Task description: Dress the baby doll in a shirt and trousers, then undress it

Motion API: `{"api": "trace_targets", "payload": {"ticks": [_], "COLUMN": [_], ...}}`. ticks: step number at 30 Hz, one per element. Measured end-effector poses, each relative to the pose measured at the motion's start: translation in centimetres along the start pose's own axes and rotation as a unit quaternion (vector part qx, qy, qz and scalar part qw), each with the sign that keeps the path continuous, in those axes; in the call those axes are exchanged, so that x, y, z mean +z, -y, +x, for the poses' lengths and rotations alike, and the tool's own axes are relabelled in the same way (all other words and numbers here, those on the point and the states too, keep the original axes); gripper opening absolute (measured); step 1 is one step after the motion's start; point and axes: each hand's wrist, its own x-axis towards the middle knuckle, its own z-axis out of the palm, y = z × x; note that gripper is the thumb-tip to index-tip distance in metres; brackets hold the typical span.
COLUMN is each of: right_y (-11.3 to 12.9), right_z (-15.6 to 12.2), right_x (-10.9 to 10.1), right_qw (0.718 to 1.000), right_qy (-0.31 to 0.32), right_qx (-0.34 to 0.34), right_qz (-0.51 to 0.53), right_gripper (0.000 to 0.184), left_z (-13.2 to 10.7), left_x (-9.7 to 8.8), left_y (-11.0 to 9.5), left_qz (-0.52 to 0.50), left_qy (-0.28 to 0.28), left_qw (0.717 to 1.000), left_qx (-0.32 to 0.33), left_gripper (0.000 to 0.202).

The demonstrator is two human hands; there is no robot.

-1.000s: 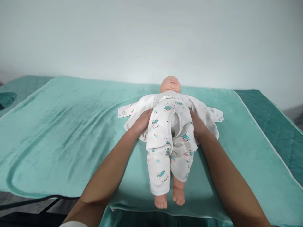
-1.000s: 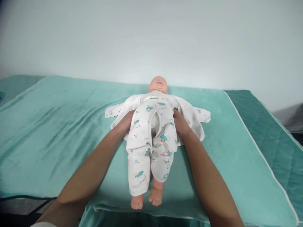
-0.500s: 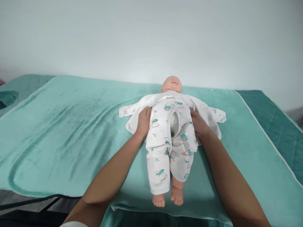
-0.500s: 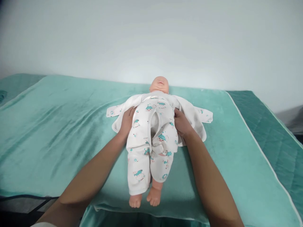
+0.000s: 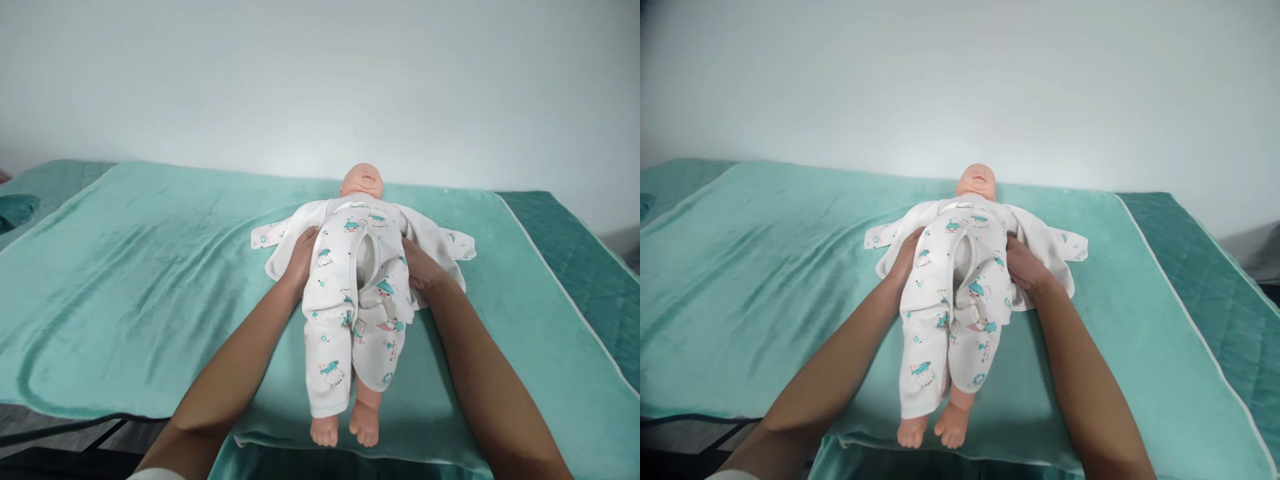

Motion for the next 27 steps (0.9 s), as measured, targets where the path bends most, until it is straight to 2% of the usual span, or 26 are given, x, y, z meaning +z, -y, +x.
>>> {"api": "trace_targets", "payload": {"ticks": [6,13,19,27], "right_y": [0.5,0.7,0.4,0.8], "right_z": [-0.3,-0.2,-0.1,-0.2], "right_x": [1.0,1.1,0.8,1.1], "right_qw": [0.999,0.998,0.997,0.997], "right_qy": [-0.047,-0.067,-0.069,-0.081], "right_qx": [-0.021,-0.019,-0.023,-0.014], "right_qz": [0.002,0.005,0.006,0.002], "right_gripper": [0.057,0.054,0.049,0.049], "left_z": [1.0,1.9,1.7,2.2], "left_x": [-1.4,-2.9,-2.7,-3.4], "left_y": [-0.1,-0.2,-0.2,0.2], "left_qz": [-0.066,-0.135,-0.170,-0.198], "left_qy": [0.097,0.164,0.210,0.214], "left_qw": [0.988,0.964,0.949,0.942], "left_qx": [-0.099,-0.161,-0.165,-0.163], "left_gripper": [0.022,0.031,0.041,0.040]}}
